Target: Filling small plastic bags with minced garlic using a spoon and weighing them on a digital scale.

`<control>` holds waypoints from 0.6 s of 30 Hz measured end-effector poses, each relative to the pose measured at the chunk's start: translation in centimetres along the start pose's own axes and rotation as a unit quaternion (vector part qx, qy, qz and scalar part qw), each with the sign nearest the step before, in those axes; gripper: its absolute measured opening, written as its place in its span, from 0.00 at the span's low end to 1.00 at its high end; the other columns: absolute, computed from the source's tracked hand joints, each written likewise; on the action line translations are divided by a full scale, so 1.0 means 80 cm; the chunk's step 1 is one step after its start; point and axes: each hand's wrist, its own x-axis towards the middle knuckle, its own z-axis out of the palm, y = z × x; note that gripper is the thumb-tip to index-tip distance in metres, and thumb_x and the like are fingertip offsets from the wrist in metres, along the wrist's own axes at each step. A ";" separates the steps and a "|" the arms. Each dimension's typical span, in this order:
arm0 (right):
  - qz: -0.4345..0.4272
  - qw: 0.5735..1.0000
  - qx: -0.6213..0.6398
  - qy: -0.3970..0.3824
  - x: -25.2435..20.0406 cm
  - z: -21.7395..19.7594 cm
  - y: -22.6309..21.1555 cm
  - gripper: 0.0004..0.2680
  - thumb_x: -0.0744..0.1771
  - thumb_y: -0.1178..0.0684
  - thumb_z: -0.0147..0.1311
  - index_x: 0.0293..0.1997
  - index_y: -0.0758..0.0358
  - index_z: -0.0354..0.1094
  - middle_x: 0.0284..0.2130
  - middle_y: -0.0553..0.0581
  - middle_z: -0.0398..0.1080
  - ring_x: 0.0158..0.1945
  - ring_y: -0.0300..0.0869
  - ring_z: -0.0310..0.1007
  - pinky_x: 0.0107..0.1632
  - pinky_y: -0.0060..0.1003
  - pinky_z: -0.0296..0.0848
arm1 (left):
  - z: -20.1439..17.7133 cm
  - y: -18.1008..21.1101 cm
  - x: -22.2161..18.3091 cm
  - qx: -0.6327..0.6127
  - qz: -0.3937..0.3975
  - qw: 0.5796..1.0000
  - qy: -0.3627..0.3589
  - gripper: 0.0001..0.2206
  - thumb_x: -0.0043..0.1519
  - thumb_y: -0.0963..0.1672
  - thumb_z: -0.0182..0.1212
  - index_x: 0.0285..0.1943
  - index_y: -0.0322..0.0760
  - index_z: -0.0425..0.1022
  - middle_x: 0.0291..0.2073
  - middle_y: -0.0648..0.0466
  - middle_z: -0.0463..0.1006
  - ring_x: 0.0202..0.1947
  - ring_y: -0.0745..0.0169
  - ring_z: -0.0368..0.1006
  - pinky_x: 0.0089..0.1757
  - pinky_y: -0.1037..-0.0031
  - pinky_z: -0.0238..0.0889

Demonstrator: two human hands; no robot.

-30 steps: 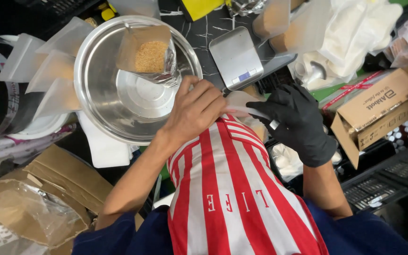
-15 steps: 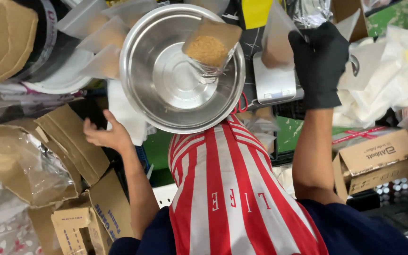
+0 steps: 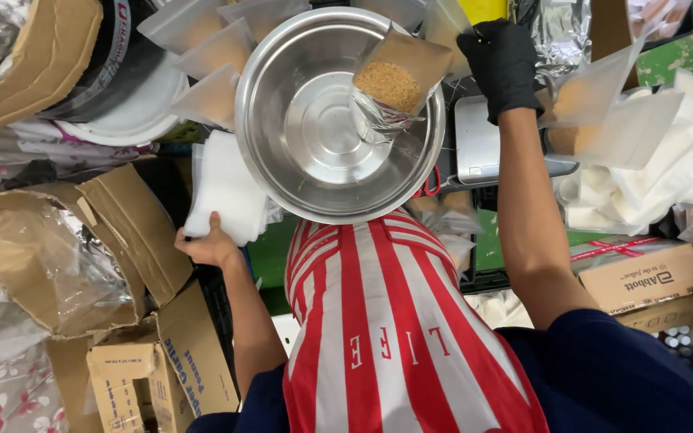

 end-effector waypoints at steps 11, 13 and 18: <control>-0.012 0.977 0.205 0.054 0.022 0.040 -0.017 0.07 0.70 0.49 0.65 0.42 0.60 0.82 0.36 0.53 0.82 0.42 0.44 0.81 0.45 0.41 0.76 | -0.036 0.031 -0.017 -0.030 0.160 0.984 0.076 0.12 0.55 0.36 0.77 0.42 0.39 0.81 0.42 0.49 0.73 0.37 0.53 0.73 0.42 0.57 0.72; -0.036 0.974 0.220 0.044 0.028 0.045 -0.003 0.07 0.71 0.51 0.63 0.41 0.62 0.82 0.35 0.53 0.81 0.41 0.42 0.79 0.45 0.40 0.75 | -0.060 0.066 -0.031 -0.055 0.168 0.982 0.072 0.08 0.58 0.36 0.74 0.40 0.39 0.82 0.42 0.50 0.72 0.41 0.53 0.74 0.45 0.59 0.73; 0.039 0.978 0.205 0.003 0.013 -0.016 -0.027 0.18 0.73 0.41 0.63 0.65 0.62 0.70 0.52 0.62 0.75 0.46 0.45 0.73 0.51 0.42 0.73 | -0.156 0.189 -0.055 -0.162 0.296 0.930 -0.149 0.10 0.71 0.45 0.68 0.50 0.31 0.79 0.42 0.47 0.82 0.43 0.57 0.77 0.44 0.68 0.69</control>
